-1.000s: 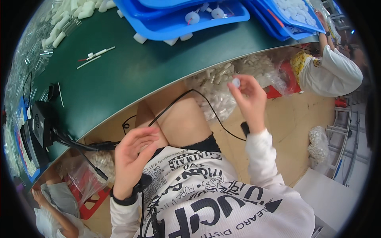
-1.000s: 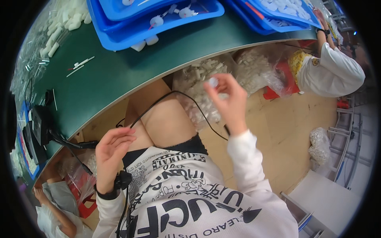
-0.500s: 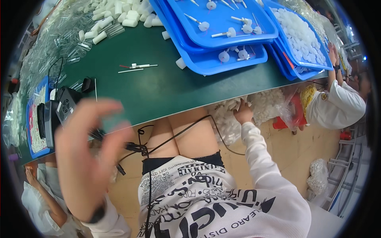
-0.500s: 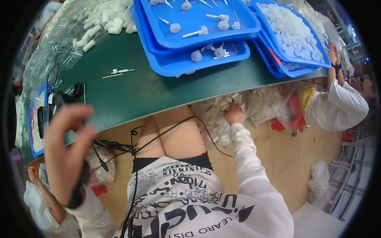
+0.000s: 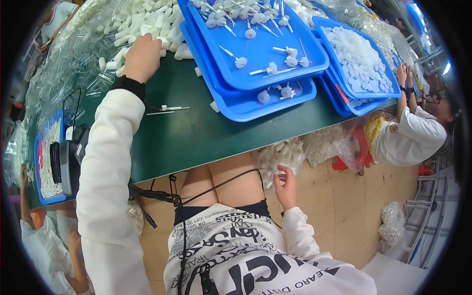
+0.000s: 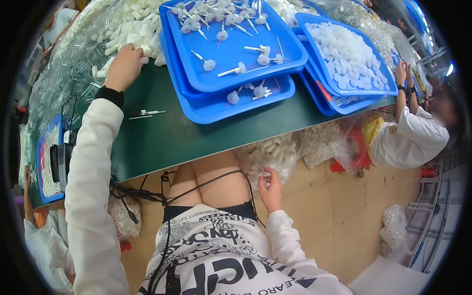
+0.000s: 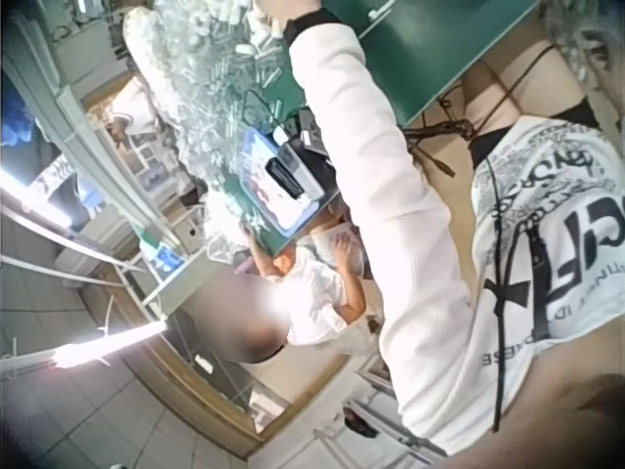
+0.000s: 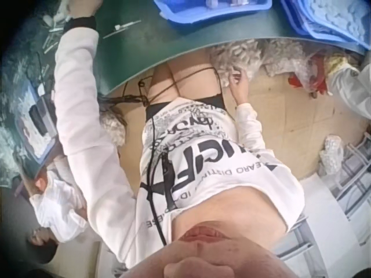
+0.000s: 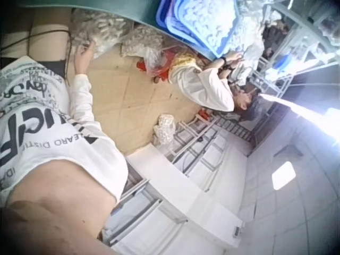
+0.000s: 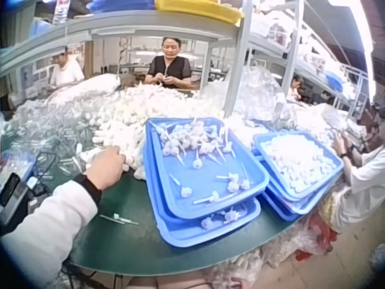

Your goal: The person assembles small white plastic components by hand at a green workbench. They repeatedly pick up a cylindrical body and a smaller cap-like piece, insert the cap into the body, and place the finished unit into a blue tray.

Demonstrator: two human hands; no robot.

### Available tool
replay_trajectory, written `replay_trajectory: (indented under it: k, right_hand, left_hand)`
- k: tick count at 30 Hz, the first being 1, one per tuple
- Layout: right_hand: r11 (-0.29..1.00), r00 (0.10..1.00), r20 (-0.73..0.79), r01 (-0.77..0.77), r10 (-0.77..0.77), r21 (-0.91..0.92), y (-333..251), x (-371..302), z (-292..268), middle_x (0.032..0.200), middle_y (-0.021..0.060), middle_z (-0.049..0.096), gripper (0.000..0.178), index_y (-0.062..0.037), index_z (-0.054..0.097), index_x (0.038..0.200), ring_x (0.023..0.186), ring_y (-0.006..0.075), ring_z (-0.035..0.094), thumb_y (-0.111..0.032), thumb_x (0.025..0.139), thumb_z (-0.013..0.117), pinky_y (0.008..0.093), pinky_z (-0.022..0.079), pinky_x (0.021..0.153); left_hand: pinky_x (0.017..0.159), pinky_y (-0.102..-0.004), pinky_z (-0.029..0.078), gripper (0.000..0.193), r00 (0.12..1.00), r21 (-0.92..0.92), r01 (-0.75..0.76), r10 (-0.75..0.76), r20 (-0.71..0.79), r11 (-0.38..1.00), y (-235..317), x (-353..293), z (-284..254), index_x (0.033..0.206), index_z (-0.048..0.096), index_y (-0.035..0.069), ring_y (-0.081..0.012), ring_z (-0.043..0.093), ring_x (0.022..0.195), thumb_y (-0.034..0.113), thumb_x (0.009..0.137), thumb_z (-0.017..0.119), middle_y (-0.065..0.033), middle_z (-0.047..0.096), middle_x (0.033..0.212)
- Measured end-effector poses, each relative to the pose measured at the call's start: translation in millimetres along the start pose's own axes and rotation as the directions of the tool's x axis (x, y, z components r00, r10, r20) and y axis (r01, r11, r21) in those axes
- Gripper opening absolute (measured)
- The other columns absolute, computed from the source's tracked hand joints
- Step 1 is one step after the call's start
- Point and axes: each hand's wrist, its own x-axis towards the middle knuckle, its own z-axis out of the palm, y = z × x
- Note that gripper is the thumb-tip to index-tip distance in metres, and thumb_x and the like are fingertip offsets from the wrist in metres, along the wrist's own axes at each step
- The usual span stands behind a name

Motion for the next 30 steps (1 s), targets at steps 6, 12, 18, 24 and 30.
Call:
replay_trajectory:
  k: [6, 12, 18, 24, 30]
  right_hand:
    - [0.992, 0.995, -0.017, -0.094, 0.095, 0.079, -3, 2, -20, 0.101, 0.0081, 0.061, 0.029, -0.0026, 0.054, 0.11, 0.075, 0.0127, 0.058, -0.005, 0.082, 0.056, 0.0269, 0.047, 0.067]
    - [0.996, 0.997, 0.068, -0.028, 0.022, 0.089, -28, 17, -9, 0.094, 0.006, 0.062, 0.024, -0.003, 0.054, 0.11, 0.073, 0.0115, 0.059, -0.007, 0.086, 0.053, 0.0248, 0.047, 0.065]
    - [0.995, 0.997, 0.072, 0.002, -0.009, 0.098, -36, 12, 1, 0.088, 0.0041, 0.064, 0.021, -0.0049, 0.058, 0.104, 0.069, 0.0113, 0.059, -0.007, 0.083, 0.057, 0.0249, 0.044, 0.053]
    - [0.946, 0.931, 0.321, 0.064, -0.172, 0.319, -93, 13, -32, 0.088, 0.0083, 0.063, 0.032, -0.0012, 0.056, 0.11, 0.076, 0.0146, 0.057, -0.02, 0.09, 0.04, 0.0277, 0.044, 0.067]
    - [0.854, 0.891, 0.173, 0.323, -0.42, 0.409, -205, 53, -99, 0.089, 0.0117, 0.063, 0.033, 0.0038, 0.054, 0.106, 0.077, 0.0169, 0.056, -0.017, 0.087, 0.036, 0.0272, 0.043, 0.074]
  left_hand:
    - [0.072, -0.0431, 0.049, 0.03, 0.999, 0.211, 0.024, -0.015, -0.042, 0.977, -40, 7, -39, 0.083, 0.06, -0.002, -0.0367, 0.058, 0.083, 0.026, 0.083, 0.049, -0.0228, 0.058, 0.086]
    - [0.073, -0.0388, 0.049, 0.047, 0.714, -0.077, 0.676, -0.625, 0.316, 0.733, -112, -17, -72, 0.097, 0.059, -0.007, -0.0367, 0.061, 0.08, 0.032, 0.071, 0.064, -0.0272, 0.06, 0.098]
    - [0.074, -0.0357, 0.046, 0.057, 0.836, -0.284, 0.485, -0.344, 0.428, 0.827, -79, -33, -57, 0.101, 0.054, -0.005, -0.029, 0.06, 0.079, 0.025, 0.058, 0.078, -0.018, 0.061, 0.09]
    - [0.083, -0.0387, 0.043, 0.051, 0.919, -0.255, 0.141, -0.031, 0.392, 0.956, -22, -42, -47, 0.11, 0.049, -0.002, -0.0355, 0.056, 0.096, 0.01, 0.065, 0.07, -0.0205, 0.059, 0.098]
    - [0.073, -0.0371, 0.043, 0.025, 0.959, -0.516, 0.25, -0.136, 0.248, 0.819, 9, -45, -117, 0.099, 0.047, -0.002, -0.0345, 0.056, 0.078, 0.005, 0.075, 0.051, -0.0197, 0.058, 0.085]
